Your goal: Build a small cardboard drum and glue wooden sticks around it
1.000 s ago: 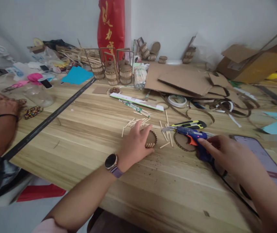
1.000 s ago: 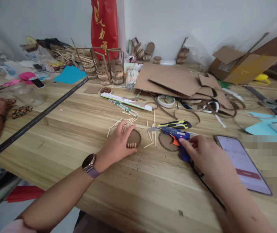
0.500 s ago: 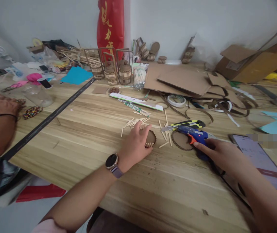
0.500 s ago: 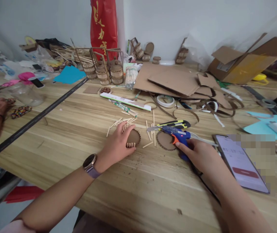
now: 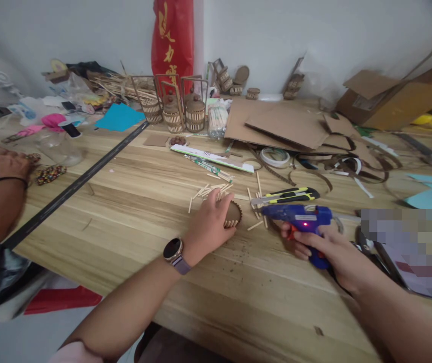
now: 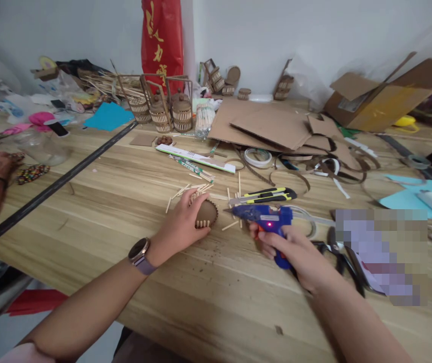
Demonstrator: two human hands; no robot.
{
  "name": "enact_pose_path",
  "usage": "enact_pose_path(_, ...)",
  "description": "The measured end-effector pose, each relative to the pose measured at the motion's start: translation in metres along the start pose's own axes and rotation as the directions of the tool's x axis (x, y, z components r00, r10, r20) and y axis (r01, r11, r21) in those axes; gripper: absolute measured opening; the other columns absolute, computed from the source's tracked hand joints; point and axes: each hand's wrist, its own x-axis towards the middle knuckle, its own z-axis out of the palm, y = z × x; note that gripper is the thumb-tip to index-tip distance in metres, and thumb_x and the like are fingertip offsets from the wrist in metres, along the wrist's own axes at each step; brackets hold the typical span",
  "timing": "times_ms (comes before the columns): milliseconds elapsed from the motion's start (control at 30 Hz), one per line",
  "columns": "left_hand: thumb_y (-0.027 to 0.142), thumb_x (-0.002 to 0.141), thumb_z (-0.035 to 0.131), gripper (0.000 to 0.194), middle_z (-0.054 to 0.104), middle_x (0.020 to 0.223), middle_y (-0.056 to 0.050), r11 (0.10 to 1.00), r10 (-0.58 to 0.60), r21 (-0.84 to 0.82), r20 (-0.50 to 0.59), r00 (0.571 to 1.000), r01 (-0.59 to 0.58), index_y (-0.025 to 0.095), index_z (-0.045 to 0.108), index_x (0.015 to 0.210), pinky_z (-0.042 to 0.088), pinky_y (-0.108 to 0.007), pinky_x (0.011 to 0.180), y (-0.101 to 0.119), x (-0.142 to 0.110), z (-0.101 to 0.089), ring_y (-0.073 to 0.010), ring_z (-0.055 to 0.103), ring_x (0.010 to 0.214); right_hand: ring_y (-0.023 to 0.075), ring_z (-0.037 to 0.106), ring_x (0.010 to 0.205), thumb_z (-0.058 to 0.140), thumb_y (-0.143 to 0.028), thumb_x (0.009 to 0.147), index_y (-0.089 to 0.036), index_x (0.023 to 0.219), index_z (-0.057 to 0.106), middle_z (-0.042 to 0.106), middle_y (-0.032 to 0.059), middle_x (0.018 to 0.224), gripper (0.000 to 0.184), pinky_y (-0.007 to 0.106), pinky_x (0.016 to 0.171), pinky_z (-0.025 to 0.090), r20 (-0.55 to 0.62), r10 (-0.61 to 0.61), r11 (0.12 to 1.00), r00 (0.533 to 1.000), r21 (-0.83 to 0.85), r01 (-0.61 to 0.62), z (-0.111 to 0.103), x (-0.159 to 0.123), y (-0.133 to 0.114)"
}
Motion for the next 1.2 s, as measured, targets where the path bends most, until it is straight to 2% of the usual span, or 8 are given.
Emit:
enact_pose_path(167, 0.017, 0.072, 0.077, 0.077, 0.032, 0.146, -0.019, 1.0, 0.018, 0.016, -0.005, 1.0, -0.018, 0.022, 0.035, 0.137, 0.046, -0.053, 0.104, 0.0, 0.0, 0.0, -0.0372, 0.038, 0.137, 0.0098, 0.038, 0.046, 0.067, -0.064, 0.071, -0.019, 0.067, 0.058, 0.044, -0.005, 0.048, 0.046, 0.024, 0.045, 0.03, 0.001, -0.016, 0.948, 1.0, -0.317, 0.015, 0.003, 0.004, 0.018)
enact_pose_path(233, 0.018, 0.072, 0.077, 0.077, 0.032, 0.147, -0.019, 1.0, 0.014, 0.027, 0.002, 1.0, -0.014, 0.021, 0.035, 0.137, 0.046, -0.053, 0.104, 0.0, 0.0, 0.0, -0.0369, 0.038, 0.138, 0.0114, 0.043, 0.048, 0.065, -0.065, 0.072, -0.02, 0.068, 0.06, 0.05, -0.0034, 0.051, 0.046, 0.025, 0.046, 0.035, 0.0, -0.058, 0.902, 0.998, -0.429, 0.052, 0.004, 0.004, 0.019)
enact_pose_path(333, 0.018, 0.073, 0.076, 0.077, 0.031, 0.148, -0.018, 1.0, 0.016, 0.026, 0.006, 1.0, -0.016, 0.022, 0.034, 0.137, 0.046, -0.052, 0.104, -0.001, 0.0, 0.0, -0.0362, 0.037, 0.138, 0.0187, 0.059, 0.062, 0.063, -0.065, 0.072, -0.02, 0.071, 0.067, 0.065, 0.0015, 0.064, 0.045, 0.03, 0.059, 0.049, 0.015, -0.133, 0.83, 0.991, -0.545, 0.119, 0.006, 0.003, 0.017)
enact_pose_path(467, 0.018, 0.073, 0.075, 0.076, 0.032, 0.147, -0.018, 1.0, 0.02, 0.022, 0.004, 1.0, -0.02, 0.023, 0.034, 0.137, 0.045, -0.053, 0.104, -0.001, 0.0, 0.001, -0.0365, 0.036, 0.139, 0.0259, 0.068, 0.074, 0.06, -0.063, 0.073, -0.022, 0.076, 0.074, 0.074, 0.0027, 0.075, 0.043, 0.037, 0.071, 0.055, -0.002, -0.162, 0.747, 0.987, -0.654, 0.122, 0.009, 0.003, 0.019)
enact_pose_path(633, 0.018, 0.073, 0.075, 0.076, 0.032, 0.147, -0.018, 0.999, 0.021, 0.026, 0.007, 1.0, -0.022, 0.024, 0.033, 0.137, 0.046, -0.053, 0.103, -0.001, 0.0, 0.0, -0.0367, 0.038, 0.138, 0.0284, 0.071, 0.084, 0.056, -0.057, 0.078, -0.025, 0.086, 0.076, 0.077, 0.0021, 0.086, 0.039, 0.039, 0.077, 0.057, -0.007, -0.218, 0.687, 0.976, -0.712, 0.148, 0.011, 0.002, 0.025)
enact_pose_path(767, 0.017, 0.073, 0.074, 0.076, 0.032, 0.147, -0.016, 1.0, 0.022, 0.018, 0.009, 1.0, -0.022, 0.026, 0.033, 0.136, 0.046, -0.052, 0.103, 0.0, 0.0, -0.001, -0.0357, 0.036, 0.139, 0.0285, 0.071, 0.085, 0.055, -0.056, 0.079, -0.026, 0.085, 0.076, 0.078, 0.002, 0.087, 0.037, 0.039, 0.08, 0.057, 0.025, -0.228, 0.682, 0.973, -0.709, 0.178, 0.014, 0.001, 0.021)
enact_pose_path(933, 0.018, 0.073, 0.075, 0.075, 0.032, 0.147, -0.019, 0.999, 0.011, 0.031, 0.021, 1.0, -0.012, 0.022, 0.035, 0.136, 0.045, -0.052, 0.105, 0.001, 0.0, -0.002, -0.0369, 0.034, 0.14, 0.0286, 0.072, 0.084, 0.055, -0.055, 0.079, -0.025, 0.087, 0.076, 0.078, 0.0029, 0.085, 0.038, 0.04, 0.078, 0.058, 0.008, -0.243, 0.658, 0.97, -0.733, 0.171, 0.018, 0.0, 0.016)
enact_pose_path(1200, 0.018, 0.074, 0.073, 0.074, 0.031, 0.148, -0.018, 1.0, 0.003, 0.023, 0.026, 1.0, -0.004, 0.023, 0.035, 0.136, 0.044, -0.051, 0.105, 0.001, 0.0, -0.002, -0.0352, 0.035, 0.14, 0.0278, 0.072, 0.085, 0.054, -0.054, 0.08, -0.025, 0.09, 0.076, 0.078, 0.0035, 0.087, 0.038, 0.039, 0.079, 0.058, 0.011, -0.293, 0.646, 0.956, -0.735, 0.206, 0.019, 0.002, 0.019)
